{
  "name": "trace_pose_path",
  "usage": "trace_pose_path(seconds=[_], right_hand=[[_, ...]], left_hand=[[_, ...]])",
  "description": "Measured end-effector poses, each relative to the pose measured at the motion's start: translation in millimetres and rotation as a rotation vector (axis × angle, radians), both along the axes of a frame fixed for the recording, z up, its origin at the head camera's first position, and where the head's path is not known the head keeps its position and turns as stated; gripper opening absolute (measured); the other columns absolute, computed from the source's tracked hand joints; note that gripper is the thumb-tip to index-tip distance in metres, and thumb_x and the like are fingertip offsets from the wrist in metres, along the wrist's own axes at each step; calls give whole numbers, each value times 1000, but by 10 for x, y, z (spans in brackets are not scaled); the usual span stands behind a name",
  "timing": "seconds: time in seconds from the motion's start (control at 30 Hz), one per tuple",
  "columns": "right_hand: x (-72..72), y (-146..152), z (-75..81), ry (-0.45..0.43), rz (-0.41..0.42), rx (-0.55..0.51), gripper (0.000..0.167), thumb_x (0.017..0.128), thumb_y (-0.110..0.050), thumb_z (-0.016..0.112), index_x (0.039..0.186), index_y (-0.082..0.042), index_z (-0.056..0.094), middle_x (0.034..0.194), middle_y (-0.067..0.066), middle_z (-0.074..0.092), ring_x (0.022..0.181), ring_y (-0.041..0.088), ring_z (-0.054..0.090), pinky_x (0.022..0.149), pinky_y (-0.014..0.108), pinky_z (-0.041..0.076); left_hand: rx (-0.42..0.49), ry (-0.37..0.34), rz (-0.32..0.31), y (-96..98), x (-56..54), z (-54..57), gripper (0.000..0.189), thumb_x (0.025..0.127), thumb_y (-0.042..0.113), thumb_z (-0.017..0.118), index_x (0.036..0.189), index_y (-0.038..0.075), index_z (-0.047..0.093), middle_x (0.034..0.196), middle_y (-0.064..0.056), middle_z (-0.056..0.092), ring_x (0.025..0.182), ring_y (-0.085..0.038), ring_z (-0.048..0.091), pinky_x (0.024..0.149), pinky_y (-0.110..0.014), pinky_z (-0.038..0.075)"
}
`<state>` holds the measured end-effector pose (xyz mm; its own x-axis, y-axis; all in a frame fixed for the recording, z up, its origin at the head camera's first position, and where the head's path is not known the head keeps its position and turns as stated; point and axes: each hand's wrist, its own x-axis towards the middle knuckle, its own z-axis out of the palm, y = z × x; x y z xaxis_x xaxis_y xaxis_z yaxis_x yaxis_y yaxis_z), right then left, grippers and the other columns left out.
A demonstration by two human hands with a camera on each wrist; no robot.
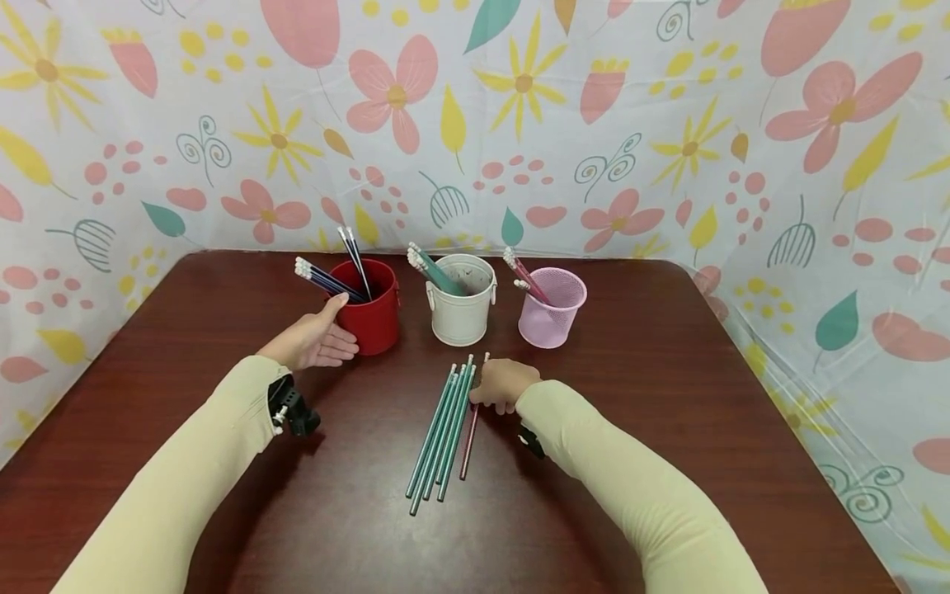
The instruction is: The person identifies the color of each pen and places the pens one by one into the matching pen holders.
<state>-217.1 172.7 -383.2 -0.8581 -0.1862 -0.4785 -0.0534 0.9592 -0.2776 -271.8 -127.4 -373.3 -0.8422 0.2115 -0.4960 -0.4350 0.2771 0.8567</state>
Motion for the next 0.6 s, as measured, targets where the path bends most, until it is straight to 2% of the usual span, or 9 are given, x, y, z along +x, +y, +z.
trace_pose_path(seconds=[0.17,0.3,0.47,0.6], right_hand=[[1,42,-25,-14,-6,-68,21,84,-20,60,71,-5,68,58,5,63,51,16,59,46,29,45],[-12,89,-32,-20,-50,-157,23,86,-20,62,73,-3,69,61,7,66,54,16,61,49,31,50],[-25,131,-42,0,-155,-379,24,89,-18,60,77,1,68,67,8,67,62,16,64,55,34,55],[-31,145,-34,44,-188,-540,23,89,-14,55,77,3,65,68,9,66,62,17,65,56,35,56]], left_hand=[[4,-5,-8,14,3,-4,87,95,63,30,130,-14,48,128,-30,54,116,-37,56,98,-43,45],[10,3,-5,9,5,-11,87,95,64,31,130,-14,48,128,-30,54,115,-37,57,98,-43,45],[12,7,-6,3,10,-13,87,95,63,30,129,-15,48,128,-30,54,114,-37,57,97,-43,45],[18,7,-12,-2,9,4,87,95,63,30,130,-15,47,130,-30,52,117,-38,55,98,-43,44]])
